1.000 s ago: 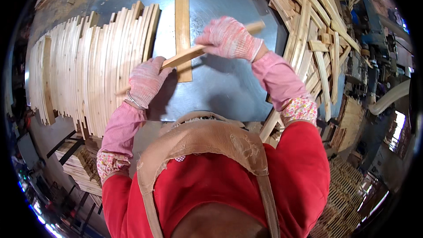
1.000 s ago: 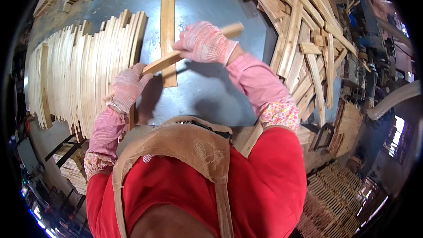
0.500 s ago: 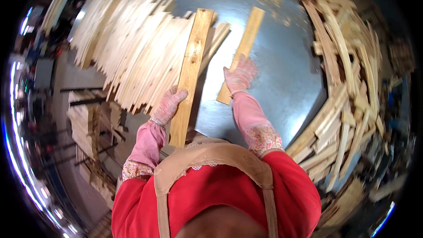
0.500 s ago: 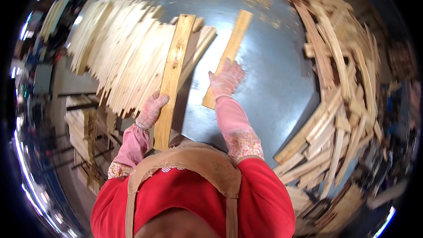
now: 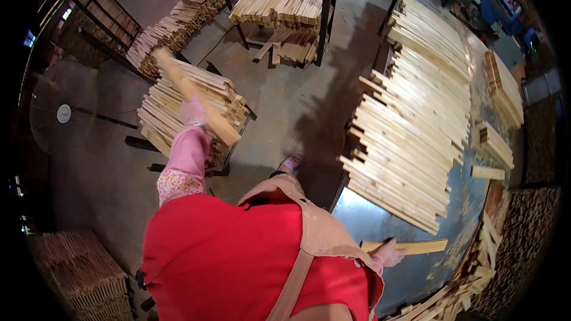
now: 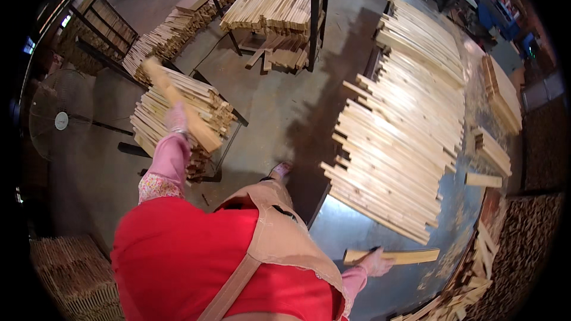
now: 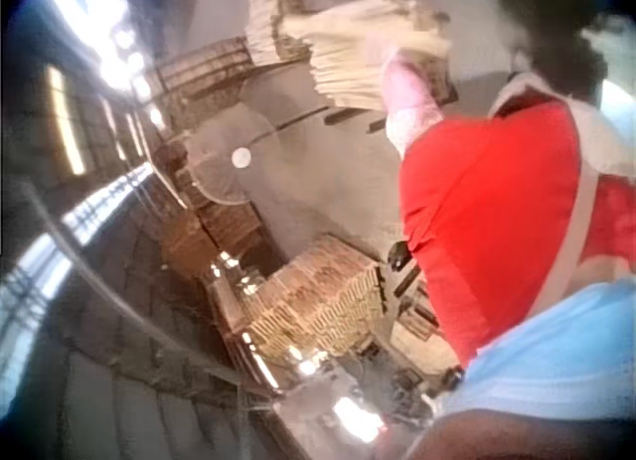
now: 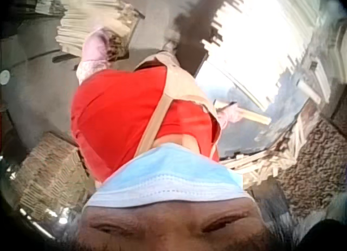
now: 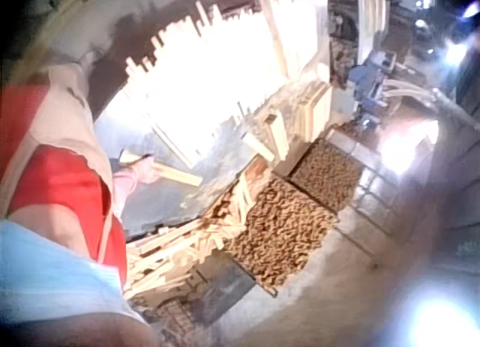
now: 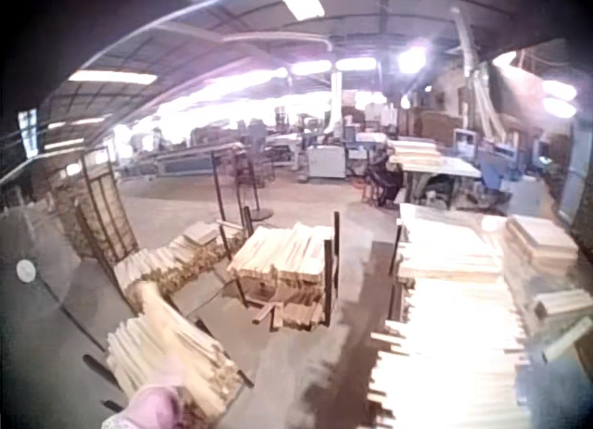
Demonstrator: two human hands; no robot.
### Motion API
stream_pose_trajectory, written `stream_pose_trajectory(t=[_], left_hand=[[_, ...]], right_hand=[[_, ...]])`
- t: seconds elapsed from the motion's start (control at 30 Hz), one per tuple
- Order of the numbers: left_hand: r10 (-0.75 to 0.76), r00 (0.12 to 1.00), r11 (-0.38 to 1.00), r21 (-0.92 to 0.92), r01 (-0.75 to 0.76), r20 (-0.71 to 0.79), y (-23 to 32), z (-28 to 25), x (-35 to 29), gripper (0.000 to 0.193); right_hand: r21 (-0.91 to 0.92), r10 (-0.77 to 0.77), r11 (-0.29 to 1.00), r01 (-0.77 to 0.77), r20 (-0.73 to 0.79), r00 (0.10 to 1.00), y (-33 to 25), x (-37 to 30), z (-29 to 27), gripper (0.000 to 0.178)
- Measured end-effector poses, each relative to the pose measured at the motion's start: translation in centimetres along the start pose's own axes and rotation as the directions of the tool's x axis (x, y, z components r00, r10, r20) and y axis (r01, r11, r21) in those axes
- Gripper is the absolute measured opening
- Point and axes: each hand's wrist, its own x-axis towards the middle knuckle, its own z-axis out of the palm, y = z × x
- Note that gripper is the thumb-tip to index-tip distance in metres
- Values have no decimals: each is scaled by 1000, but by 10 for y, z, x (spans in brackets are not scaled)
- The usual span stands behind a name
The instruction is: The person picks up thin wooden planks from a pile on a metal table and stacks them neatly. They repeatedly gather the planks, align them, and place them into a growing stack, occasionally adjusting the pile to maintain order.
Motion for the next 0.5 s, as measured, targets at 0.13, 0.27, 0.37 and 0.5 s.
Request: stream_pose_trajectory(t=[0.13,0.27,0.37,0.5], left_hand=[[49,998,864,501,-60,35,-79,62,152,48],[745,529,510,166,-844,405,-103,85,277,33],[607,748,708,246,-662,268,-73,120,242,31],[595,795,794,63,-604,116,72,113,180,33]], right_hand=[[227,154,954,-194,181,971,-7,-27,-36,95],[485,352,744,-460,301,886,-9,-39,-11,82],[490,311,719,-493,408,859,-57,-22,-28,64],[706,338,472,-528,408,848,-56,-27,-16,53]])
